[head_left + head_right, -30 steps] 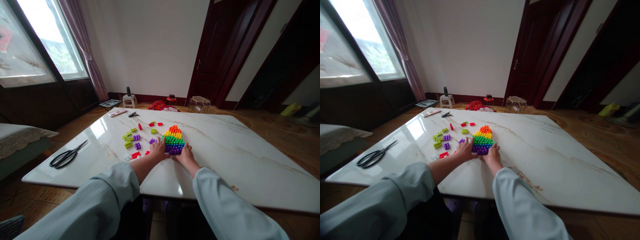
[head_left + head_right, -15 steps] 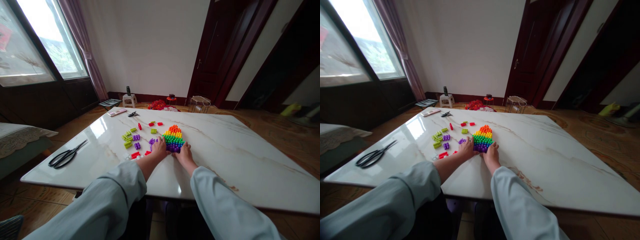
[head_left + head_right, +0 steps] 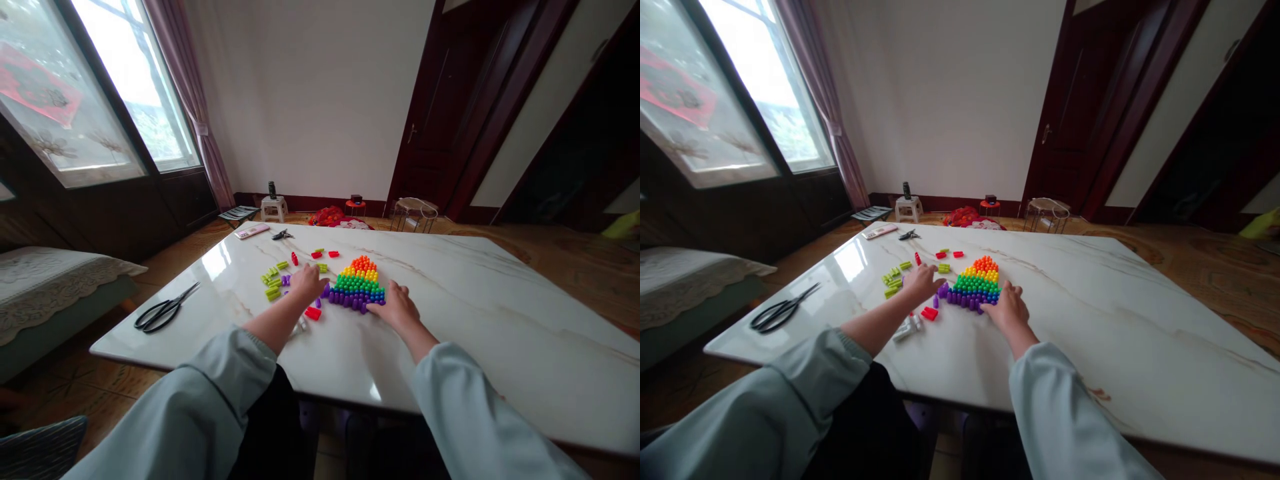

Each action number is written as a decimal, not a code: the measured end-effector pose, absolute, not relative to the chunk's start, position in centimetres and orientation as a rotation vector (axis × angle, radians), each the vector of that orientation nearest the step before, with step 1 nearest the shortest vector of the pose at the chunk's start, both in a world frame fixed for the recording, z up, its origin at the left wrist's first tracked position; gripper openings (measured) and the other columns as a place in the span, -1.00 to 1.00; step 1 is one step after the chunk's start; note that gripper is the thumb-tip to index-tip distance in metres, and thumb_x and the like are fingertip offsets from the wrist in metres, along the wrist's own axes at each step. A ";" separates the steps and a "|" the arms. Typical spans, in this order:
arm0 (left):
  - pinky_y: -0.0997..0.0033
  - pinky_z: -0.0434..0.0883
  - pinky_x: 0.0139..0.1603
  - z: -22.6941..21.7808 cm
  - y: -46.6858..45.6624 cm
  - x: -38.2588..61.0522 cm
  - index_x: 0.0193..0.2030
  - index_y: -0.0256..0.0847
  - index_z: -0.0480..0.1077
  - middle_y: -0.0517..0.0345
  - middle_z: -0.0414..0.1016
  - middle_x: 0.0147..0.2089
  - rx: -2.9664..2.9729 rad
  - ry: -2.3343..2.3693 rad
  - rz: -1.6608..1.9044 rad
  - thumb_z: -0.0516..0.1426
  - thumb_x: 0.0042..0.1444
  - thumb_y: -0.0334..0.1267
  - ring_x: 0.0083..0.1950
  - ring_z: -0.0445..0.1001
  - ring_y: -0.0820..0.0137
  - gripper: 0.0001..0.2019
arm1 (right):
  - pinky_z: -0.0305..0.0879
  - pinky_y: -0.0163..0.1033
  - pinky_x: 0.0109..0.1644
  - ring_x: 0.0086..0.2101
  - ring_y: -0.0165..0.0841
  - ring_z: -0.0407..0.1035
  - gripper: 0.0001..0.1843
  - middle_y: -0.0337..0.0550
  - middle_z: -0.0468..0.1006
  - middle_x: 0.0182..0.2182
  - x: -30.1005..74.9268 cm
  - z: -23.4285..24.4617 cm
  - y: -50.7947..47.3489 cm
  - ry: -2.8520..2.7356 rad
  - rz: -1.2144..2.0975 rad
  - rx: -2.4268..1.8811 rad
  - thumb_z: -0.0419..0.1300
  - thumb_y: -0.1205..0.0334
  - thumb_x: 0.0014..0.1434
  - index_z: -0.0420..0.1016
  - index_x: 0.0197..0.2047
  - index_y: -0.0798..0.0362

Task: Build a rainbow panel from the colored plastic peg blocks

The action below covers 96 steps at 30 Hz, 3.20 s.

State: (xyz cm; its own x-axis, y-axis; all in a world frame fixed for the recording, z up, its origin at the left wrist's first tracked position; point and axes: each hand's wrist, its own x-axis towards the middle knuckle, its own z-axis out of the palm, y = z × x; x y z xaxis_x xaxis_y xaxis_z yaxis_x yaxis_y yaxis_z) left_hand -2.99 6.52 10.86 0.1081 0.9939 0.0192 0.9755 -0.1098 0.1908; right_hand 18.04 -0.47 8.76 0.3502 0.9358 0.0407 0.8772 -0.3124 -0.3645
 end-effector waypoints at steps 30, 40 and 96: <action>0.49 0.45 -0.39 10.4 4.2 -2.0 -0.27 -0.27 0.42 0.23 0.45 -0.54 1.612 1.067 0.201 0.18 0.09 -0.08 -0.52 0.43 0.52 -0.74 | 0.37 -0.31 -0.20 -0.36 -0.43 0.43 -0.43 -0.17 0.56 -0.14 14.7 9.3 -0.4 -1.883 0.727 -1.419 0.38 0.35 -0.14 0.49 0.02 0.03; 0.34 0.47 -0.30 10.0 4.1 -1.8 -0.42 -0.30 0.41 0.21 0.43 -0.58 1.520 1.018 0.282 0.34 -0.31 0.20 -0.50 0.47 0.43 -0.44 | 0.28 -0.33 -0.24 -0.33 -0.40 0.36 -0.88 -0.20 0.43 -0.36 14.2 8.5 0.0 -2.070 0.512 -1.355 0.37 0.33 -0.10 0.56 -0.40 0.07; 0.47 0.43 -0.23 9.8 6.4 -4.2 -0.24 -0.22 0.58 0.03 0.60 -0.24 2.274 1.827 0.095 0.21 -0.09 -0.28 -0.18 0.54 0.27 -0.77 | 0.31 -0.31 -0.25 -0.35 -0.36 0.45 -0.87 -0.19 0.62 -0.35 15.0 8.3 0.3 -1.999 0.480 -1.597 0.22 0.29 0.02 0.57 -0.31 0.02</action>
